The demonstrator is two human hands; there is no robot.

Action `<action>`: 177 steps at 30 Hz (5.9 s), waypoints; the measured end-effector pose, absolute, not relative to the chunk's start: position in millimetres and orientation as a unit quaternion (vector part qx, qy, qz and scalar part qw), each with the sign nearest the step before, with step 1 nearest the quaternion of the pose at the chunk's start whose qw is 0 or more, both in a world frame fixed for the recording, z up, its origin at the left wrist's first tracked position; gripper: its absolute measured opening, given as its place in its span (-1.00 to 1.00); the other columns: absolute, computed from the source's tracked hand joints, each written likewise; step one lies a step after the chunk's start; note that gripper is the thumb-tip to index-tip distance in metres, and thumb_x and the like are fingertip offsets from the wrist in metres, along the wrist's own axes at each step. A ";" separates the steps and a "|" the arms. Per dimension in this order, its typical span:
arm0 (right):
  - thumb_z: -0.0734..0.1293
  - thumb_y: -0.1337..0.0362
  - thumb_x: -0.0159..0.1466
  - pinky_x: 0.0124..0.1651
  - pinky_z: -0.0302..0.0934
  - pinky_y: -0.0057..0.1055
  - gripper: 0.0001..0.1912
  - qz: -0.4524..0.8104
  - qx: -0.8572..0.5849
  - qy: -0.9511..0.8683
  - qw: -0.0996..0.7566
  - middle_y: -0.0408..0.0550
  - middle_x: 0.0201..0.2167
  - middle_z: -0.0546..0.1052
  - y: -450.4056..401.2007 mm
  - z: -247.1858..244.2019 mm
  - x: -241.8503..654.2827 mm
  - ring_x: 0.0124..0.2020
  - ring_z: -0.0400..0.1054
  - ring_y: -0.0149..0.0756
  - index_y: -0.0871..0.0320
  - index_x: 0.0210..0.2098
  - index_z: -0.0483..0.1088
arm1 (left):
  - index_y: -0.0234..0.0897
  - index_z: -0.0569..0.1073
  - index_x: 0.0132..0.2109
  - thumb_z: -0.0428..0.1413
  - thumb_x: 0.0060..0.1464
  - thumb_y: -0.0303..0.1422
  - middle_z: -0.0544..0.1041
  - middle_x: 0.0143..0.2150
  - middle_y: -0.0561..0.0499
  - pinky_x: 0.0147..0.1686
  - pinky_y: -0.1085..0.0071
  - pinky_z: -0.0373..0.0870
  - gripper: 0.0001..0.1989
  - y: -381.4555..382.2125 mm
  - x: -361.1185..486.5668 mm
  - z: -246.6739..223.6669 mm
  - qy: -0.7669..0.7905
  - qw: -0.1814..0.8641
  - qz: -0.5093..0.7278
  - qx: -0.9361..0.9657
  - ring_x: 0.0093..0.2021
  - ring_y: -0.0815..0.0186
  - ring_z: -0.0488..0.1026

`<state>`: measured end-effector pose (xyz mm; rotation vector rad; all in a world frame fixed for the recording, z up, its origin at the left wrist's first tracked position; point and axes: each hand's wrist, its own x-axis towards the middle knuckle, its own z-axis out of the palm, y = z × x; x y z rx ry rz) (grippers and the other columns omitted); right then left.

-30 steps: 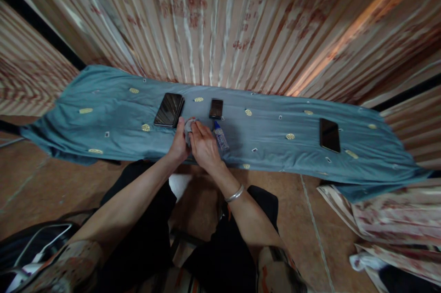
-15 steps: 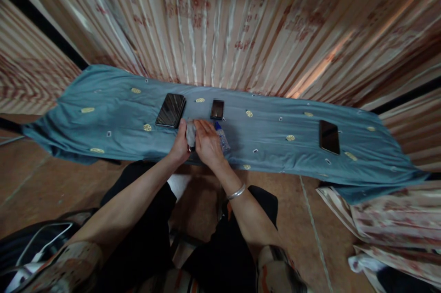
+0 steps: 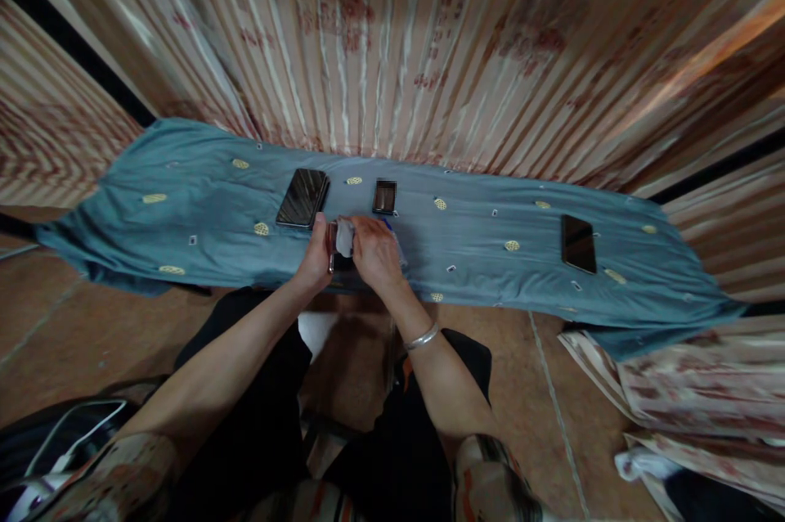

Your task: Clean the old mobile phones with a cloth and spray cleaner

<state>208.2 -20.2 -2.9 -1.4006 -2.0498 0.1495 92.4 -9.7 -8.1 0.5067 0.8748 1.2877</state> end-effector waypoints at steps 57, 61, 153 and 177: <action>0.18 0.42 0.47 0.12 0.35 -0.18 -0.67 -0.075 -0.427 -0.877 0.208 0.21 0.06 0.57 -47.0 11.2 168.3 0.06 0.42 -0.09 0.31 0.13 0.47 | -0.46 0.50 0.16 -0.34 0.40 0.01 0.68 -0.24 -0.25 -0.24 0.32 0.59 -0.26 -1.7 31.2 30.3 0.391 0.752 0.526 0.065 -0.30 0.17 0.65; 0.18 0.43 0.47 0.15 0.35 -0.15 -0.67 -0.071 -0.422 -0.875 0.227 0.21 0.07 0.57 -47.7 9.0 162.5 0.07 0.42 -0.10 0.29 0.12 0.48 | -0.51 0.50 0.14 -0.35 0.42 -0.03 0.68 -0.28 -0.25 -0.23 0.32 0.59 -0.27 -3.8 32.9 30.6 0.406 0.744 0.526 0.067 -0.27 0.15 0.67; 0.06 0.48 0.39 0.46 0.13 -0.06 -0.43 0.018 -0.510 -0.782 0.358 0.21 0.31 0.40 -6.3 2.8 218.3 0.39 0.22 -0.10 0.30 0.35 0.27 | -0.36 0.37 0.27 -0.14 0.43 -0.24 0.69 -0.23 -0.14 -0.36 0.25 0.65 -0.56 -51.5 80.0 25.6 0.441 0.773 0.387 0.241 -0.34 0.17 0.67; 0.13 0.52 0.36 0.39 0.20 0.03 -0.44 0.025 -0.518 -0.789 0.329 0.23 0.31 0.38 -16.7 1.8 207.3 0.32 0.23 -0.01 0.24 0.32 0.34 | -0.30 0.43 0.25 0.00 0.35 -0.08 0.70 -0.16 -0.14 -0.23 0.25 0.66 -0.50 -40.8 72.8 -1.4 0.435 0.762 0.397 0.268 -0.19 0.10 0.68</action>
